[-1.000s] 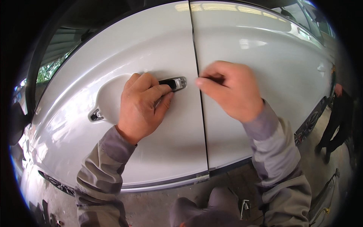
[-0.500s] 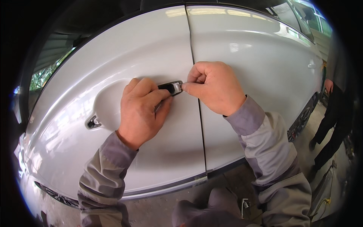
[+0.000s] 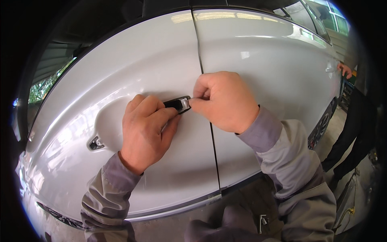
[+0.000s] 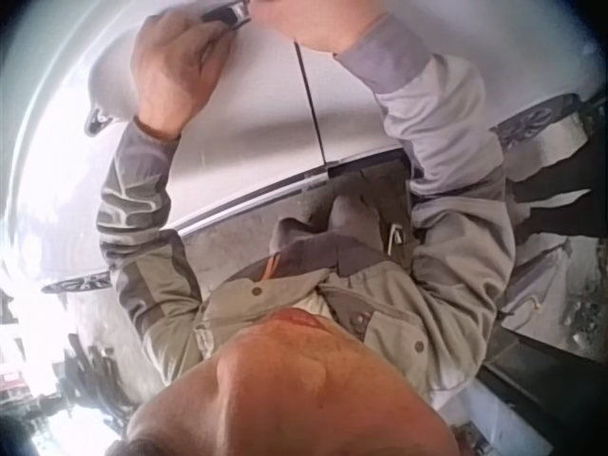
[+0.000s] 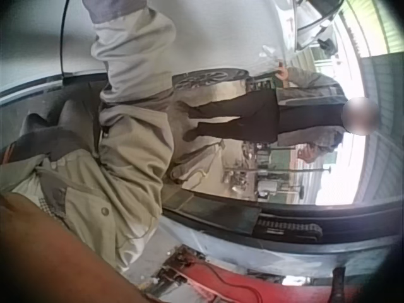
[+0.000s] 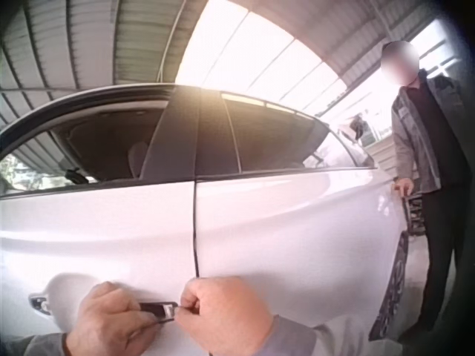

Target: The person installs a new door handle on a white car. They apply adhesive to the handle, position it on the door, and secure it with screws using a screwdriver. The person then attaches the handle cover and tightens the screws.

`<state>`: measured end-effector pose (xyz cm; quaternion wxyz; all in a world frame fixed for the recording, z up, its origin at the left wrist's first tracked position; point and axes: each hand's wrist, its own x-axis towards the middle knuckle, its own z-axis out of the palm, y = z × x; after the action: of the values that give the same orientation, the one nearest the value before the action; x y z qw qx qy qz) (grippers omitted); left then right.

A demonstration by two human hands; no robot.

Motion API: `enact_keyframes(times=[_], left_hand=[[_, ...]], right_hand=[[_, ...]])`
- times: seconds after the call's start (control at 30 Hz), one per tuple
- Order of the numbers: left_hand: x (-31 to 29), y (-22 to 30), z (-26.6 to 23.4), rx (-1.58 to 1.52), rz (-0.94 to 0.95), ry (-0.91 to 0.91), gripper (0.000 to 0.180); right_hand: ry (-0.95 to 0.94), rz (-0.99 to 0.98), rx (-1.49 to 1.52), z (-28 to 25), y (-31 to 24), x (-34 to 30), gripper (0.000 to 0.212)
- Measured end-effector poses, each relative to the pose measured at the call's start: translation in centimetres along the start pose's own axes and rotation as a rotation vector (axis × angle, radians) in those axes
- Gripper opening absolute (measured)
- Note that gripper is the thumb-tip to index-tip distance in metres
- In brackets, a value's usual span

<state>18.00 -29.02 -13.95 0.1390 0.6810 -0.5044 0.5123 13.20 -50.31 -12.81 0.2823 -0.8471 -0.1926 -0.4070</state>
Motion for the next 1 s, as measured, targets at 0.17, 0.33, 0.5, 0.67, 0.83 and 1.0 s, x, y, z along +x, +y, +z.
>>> enact_keyframes(times=[0.17, 0.33, 0.5, 0.67, 0.83, 1.0], left_hand=[[0.0, -0.2, 0.0, -0.017, 0.011, 0.003, 0.016], [0.1, 0.1, -0.2, -0.104, -0.076, 0.094, 0.019], [1.0, 0.0, 0.0, 0.093, 0.06, 0.099, 0.02], [1.4, 0.2, -0.2, 0.2, 0.089, 0.07, 0.019], [1.6, 0.7, -0.4, 0.202, -0.006, -0.006, 0.015], [1.8, 0.9, -0.4, 0.191, -0.072, -0.037, 0.017]], right_hand=[[-0.048, 0.019, 0.136, -0.4, 0.4, 0.4, 0.014], [-0.037, 0.017, 0.108, -0.5, 0.3, 0.4, 0.014], [-0.002, -0.045, 0.0, -0.1, 0.2, 0.3, 0.016], [-0.05, 0.006, 0.061, -0.6, 0.5, 0.7, 0.02], [-0.072, 0.027, 0.124, -0.8, 0.6, 0.5, 0.02], [-0.064, 0.03, 0.126, -0.7, 0.7, 0.5, 0.02]])
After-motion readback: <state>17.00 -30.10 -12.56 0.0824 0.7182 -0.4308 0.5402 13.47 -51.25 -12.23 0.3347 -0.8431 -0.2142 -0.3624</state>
